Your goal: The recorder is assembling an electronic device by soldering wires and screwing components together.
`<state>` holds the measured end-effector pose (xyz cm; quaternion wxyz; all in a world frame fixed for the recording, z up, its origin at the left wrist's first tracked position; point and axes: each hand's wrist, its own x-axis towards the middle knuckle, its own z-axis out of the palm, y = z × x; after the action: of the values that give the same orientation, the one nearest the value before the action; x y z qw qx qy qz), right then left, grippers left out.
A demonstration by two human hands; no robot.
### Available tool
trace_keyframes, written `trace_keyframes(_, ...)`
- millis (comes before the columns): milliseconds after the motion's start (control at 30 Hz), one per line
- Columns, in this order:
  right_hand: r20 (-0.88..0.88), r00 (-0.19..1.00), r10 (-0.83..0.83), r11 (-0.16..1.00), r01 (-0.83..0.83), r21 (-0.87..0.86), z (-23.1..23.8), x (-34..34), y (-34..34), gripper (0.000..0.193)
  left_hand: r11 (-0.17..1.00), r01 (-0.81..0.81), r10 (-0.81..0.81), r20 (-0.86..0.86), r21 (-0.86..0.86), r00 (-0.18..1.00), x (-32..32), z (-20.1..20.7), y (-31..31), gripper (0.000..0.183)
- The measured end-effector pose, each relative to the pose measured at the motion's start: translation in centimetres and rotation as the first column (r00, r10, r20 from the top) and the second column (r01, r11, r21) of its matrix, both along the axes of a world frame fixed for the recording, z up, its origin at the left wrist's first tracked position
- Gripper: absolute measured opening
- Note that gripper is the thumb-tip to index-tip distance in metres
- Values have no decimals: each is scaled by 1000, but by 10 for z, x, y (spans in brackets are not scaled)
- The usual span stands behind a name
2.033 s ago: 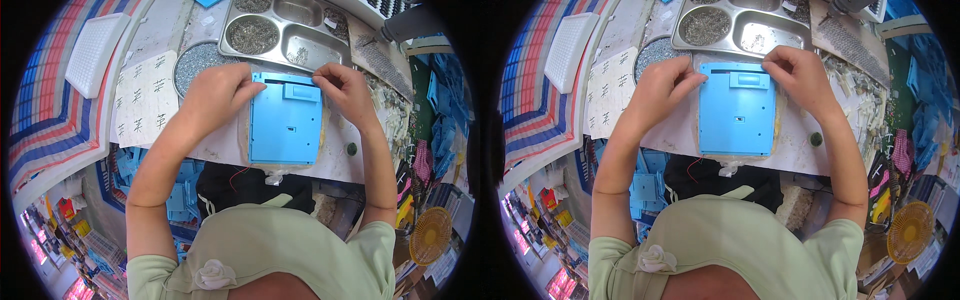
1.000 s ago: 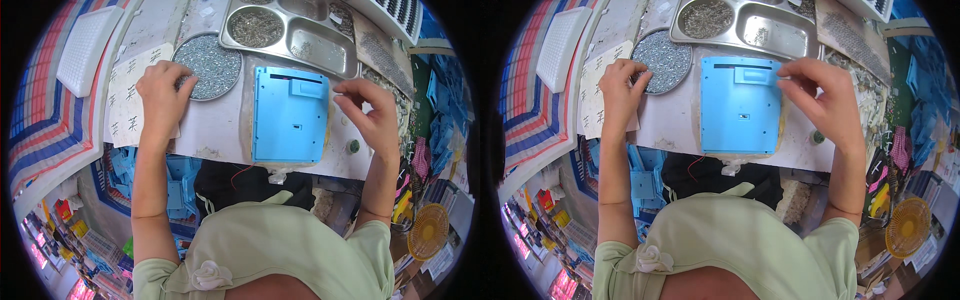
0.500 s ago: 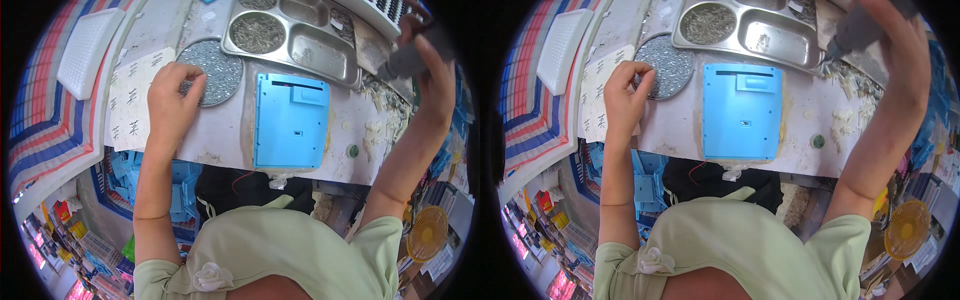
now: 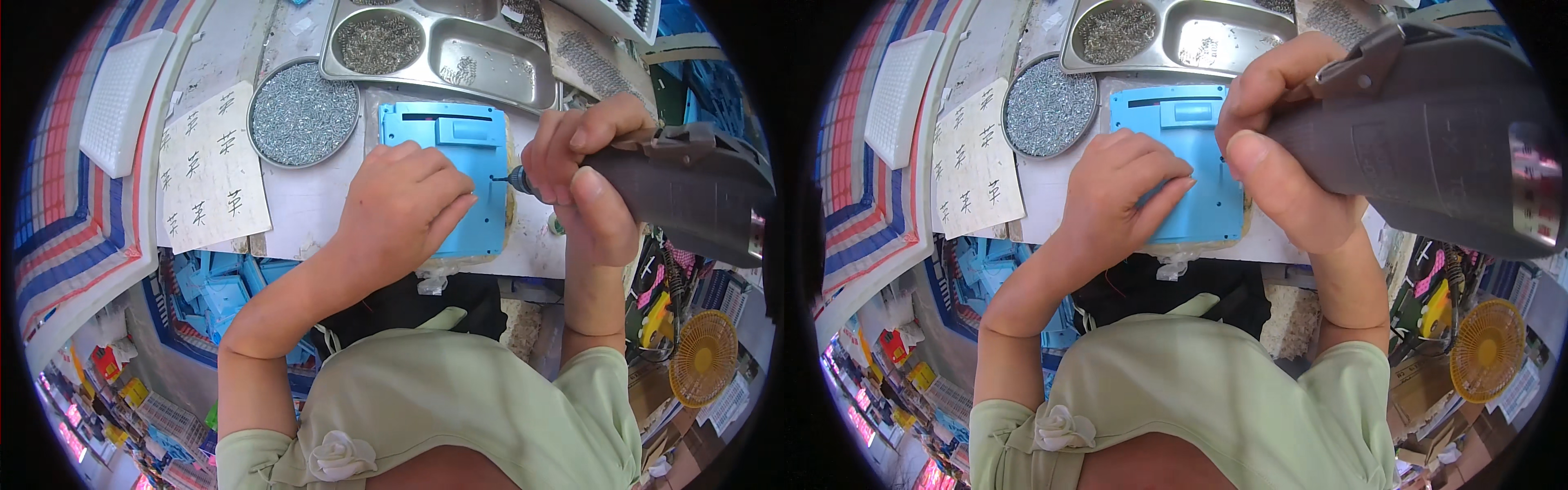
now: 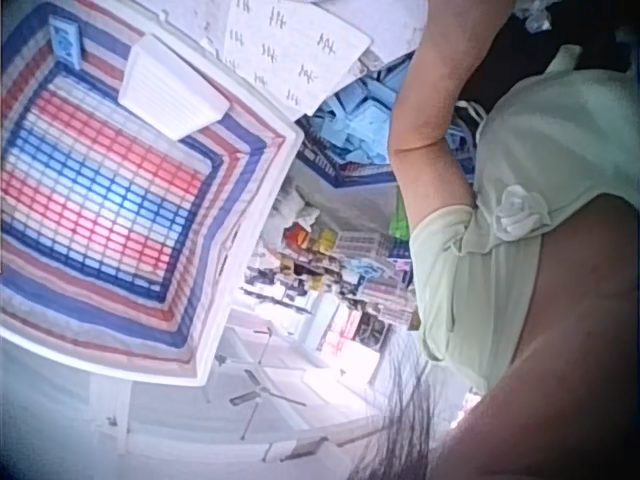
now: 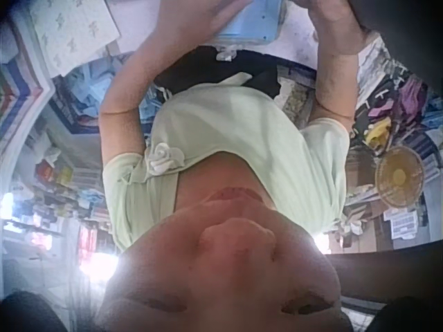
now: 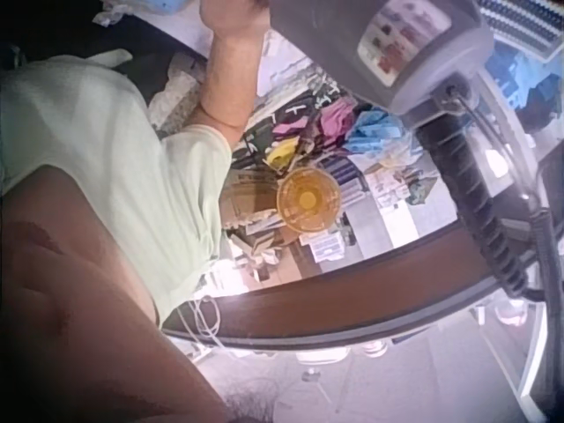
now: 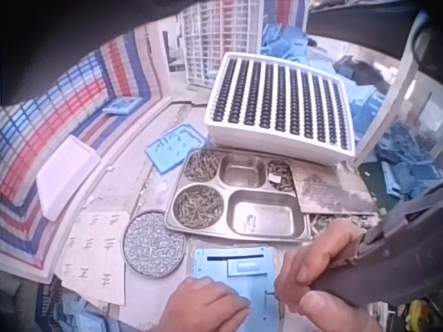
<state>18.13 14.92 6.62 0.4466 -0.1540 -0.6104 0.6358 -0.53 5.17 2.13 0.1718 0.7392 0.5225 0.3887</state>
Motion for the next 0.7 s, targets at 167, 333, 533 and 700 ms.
trace_keyframes(167, 53, 999, 3, 998, -7, 64, -5, 5, 3, 29, 996, -12, 18, -72, 87, 997, 11, -5, 11, 13)
trace_keyframes(333, -33, 999, 3, 997, -1, 83, 20, 13, -1, 28, 991, 22, -3, -149, 129, 989, 20, -10, 21, 14)
trace_keyframes(533, 3, 996, 86, 979, -85, 187, 32, 40, 10, 28, 987, 38, 9, -289, 156, 957, 21, -18, 24, 13)
trace_keyframes(700, 23, 994, 109, 973, -112, 202, 35, 48, 9, 29, 993, -16, 38, -192, 116, 981, 24, -7, 6, 15)
